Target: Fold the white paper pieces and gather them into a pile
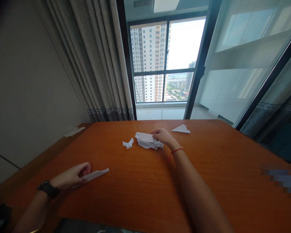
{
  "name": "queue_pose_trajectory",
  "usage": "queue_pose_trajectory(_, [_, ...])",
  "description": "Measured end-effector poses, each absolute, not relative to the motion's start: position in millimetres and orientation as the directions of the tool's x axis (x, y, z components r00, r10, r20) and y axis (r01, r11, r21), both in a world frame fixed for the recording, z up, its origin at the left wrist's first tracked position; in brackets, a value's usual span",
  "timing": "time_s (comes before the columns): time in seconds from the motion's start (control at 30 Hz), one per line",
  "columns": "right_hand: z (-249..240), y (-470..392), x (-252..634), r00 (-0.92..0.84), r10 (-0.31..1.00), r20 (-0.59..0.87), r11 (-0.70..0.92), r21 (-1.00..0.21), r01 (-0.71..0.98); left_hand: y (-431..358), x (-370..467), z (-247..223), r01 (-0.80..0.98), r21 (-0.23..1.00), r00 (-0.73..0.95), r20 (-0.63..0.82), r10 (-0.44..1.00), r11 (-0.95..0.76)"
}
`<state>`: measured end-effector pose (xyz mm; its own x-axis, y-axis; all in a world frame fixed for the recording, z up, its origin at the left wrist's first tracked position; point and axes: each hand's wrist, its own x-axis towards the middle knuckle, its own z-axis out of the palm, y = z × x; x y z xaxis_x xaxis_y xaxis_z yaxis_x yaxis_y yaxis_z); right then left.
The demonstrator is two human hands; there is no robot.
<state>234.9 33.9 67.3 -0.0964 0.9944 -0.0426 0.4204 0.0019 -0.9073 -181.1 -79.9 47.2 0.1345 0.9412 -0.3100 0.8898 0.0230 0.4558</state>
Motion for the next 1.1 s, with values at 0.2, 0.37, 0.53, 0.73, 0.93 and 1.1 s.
queue_pose_trajectory(0.2, [82, 24, 238, -0.034, 0.998, 0.055, 0.062, -0.959, 0.277, -29, -84, 64, 0.352, 0.933, 0.059, 0.063, 0.996, -0.08])
queue_pose_trajectory(0.37, [100, 10, 228, 0.072, 0.982, 0.172, 0.159, -0.974, 0.163, 1, -5, 46, -0.329, 0.936, 0.075, -0.109, 0.991, 0.128])
queue_pose_trajectory(0.53, [87, 11, 197, -0.025, 0.982, 0.187, 0.188, -0.966, 0.18, -9, 20, 19, -0.428, 0.875, 0.178, -0.164, 0.97, 0.227])
queue_pose_trajectory(0.73, [46, 24, 169, -0.037, 0.966, 0.254, 0.249, -0.894, 0.373, -17, 20, 13, -0.548, 0.807, 0.199, -0.13, 0.971, 0.221])
queue_pose_trajectory(0.93, [44, 19, 166, -0.033, 0.951, 0.306, 0.292, -0.863, 0.412, -16, 22, 13, -0.584, 0.794, 0.185, -0.07, 0.98, 0.167])
queue_pose_trajectory(1.1, [44, 16, 161, -0.045, 0.944, 0.327, 0.308, -0.825, 0.473, -15, 24, 7, -0.591, 0.799, 0.141, -0.03, 0.99, 0.108])
